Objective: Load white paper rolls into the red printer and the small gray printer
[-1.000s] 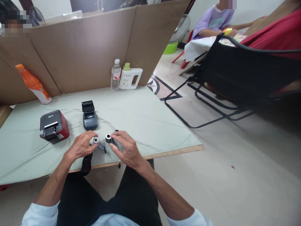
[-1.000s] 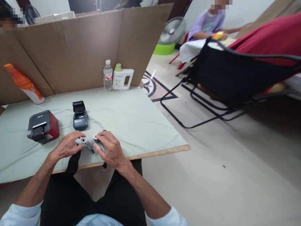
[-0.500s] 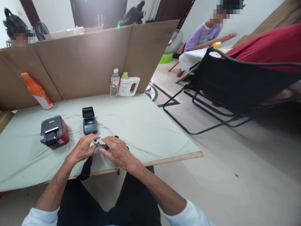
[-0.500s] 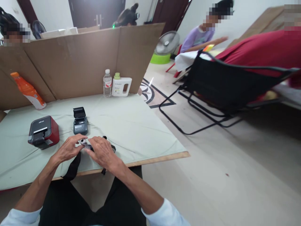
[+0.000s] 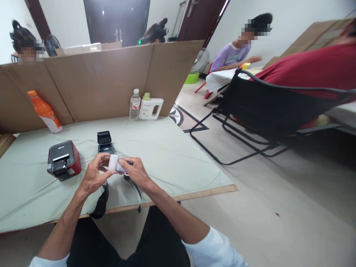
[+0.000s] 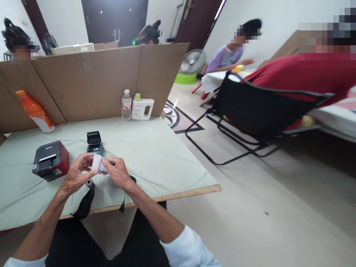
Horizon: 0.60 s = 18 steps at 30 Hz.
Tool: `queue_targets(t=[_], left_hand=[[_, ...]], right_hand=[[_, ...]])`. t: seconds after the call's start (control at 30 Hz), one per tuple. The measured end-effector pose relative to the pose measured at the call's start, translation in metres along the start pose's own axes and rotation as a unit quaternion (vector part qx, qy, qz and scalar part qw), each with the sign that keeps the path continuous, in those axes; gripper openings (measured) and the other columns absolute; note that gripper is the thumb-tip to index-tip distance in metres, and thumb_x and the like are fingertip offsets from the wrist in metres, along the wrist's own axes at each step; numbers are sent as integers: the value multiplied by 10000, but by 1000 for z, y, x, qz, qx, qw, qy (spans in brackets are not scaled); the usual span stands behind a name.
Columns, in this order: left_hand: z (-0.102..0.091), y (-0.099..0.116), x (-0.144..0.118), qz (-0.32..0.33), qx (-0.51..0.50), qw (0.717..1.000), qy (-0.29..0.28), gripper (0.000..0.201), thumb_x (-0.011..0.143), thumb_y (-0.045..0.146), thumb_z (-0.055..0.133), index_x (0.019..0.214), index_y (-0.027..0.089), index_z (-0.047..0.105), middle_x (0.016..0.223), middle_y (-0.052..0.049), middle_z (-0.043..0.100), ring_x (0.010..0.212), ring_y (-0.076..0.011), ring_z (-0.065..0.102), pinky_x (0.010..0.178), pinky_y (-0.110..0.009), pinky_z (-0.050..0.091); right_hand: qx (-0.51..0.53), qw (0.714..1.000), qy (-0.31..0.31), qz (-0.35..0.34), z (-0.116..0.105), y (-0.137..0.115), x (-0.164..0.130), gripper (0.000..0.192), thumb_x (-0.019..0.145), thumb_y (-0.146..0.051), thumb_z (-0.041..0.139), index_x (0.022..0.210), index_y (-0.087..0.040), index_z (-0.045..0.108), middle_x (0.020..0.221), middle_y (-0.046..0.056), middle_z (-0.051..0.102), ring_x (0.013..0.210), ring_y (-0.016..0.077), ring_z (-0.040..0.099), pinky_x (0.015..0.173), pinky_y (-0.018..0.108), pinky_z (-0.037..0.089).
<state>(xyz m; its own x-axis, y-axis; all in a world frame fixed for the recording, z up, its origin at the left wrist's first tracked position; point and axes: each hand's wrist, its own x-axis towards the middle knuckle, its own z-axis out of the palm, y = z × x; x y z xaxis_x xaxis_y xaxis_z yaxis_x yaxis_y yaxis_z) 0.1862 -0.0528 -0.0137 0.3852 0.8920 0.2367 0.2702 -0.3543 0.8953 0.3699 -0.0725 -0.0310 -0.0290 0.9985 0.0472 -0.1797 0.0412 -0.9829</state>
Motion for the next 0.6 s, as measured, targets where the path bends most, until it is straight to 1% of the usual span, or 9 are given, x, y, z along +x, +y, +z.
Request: queue_targets(t=[0.07,0.13,0.23,0.37,0.43,0.5,0.6], left_hand=[[-1,2,-1,18,18,1000,-3,515,786,266,775,1263,184,597,1147,-113,741,1008,-229,726,782,-305,591],[-3,3,-1,40,52,998,2,461,840,248,716,1287,183,624,1153,-104,742,959,-211,728,804,-314,595],[-7,0,3,71,117,990,26,402,912,219,608,1311,189,650,1100,-84,743,870,-181,709,808,-316,592],[-10,-10,5,108,178,977,35,399,944,238,596,1337,195,651,1143,-100,718,893,-189,695,846,-334,584],[-12,-15,6,108,195,974,40,379,957,262,596,1325,198,660,1178,-110,710,907,-193,694,871,-344,581],[-15,-21,7,99,206,972,52,352,963,262,580,1293,192,682,1167,-112,716,905,-195,690,864,-342,579],[-21,-30,13,84,209,972,69,347,938,242,575,1253,173,706,1158,-116,724,900,-195,686,811,-320,579]], right_hand=[[38,999,17,17,2,1,3,451,762,-610,759,721,-165,701,643,40,681,590,191,667,566,300,579],[59,997,21,34,4,1,7,459,743,-615,778,740,-162,703,644,46,688,596,200,684,588,315,598],[58,997,12,47,8,3,12,415,750,-568,775,761,-159,709,646,48,703,583,191,685,600,307,597],[47,998,-11,36,13,10,19,335,781,-483,732,768,-149,719,647,42,709,565,165,670,574,272,565],[43,998,-23,42,15,14,23,303,787,-448,715,740,-149,712,628,38,701,566,164,674,563,262,558],[42,997,-32,55,17,17,27,270,787,-414,705,727,-152,706,642,37,711,579,163,685,549,251,560],[48,996,-32,66,18,21,34,185,787,-339,696,780,-155,712,711,34,743,607,150,704,545,226,573]])
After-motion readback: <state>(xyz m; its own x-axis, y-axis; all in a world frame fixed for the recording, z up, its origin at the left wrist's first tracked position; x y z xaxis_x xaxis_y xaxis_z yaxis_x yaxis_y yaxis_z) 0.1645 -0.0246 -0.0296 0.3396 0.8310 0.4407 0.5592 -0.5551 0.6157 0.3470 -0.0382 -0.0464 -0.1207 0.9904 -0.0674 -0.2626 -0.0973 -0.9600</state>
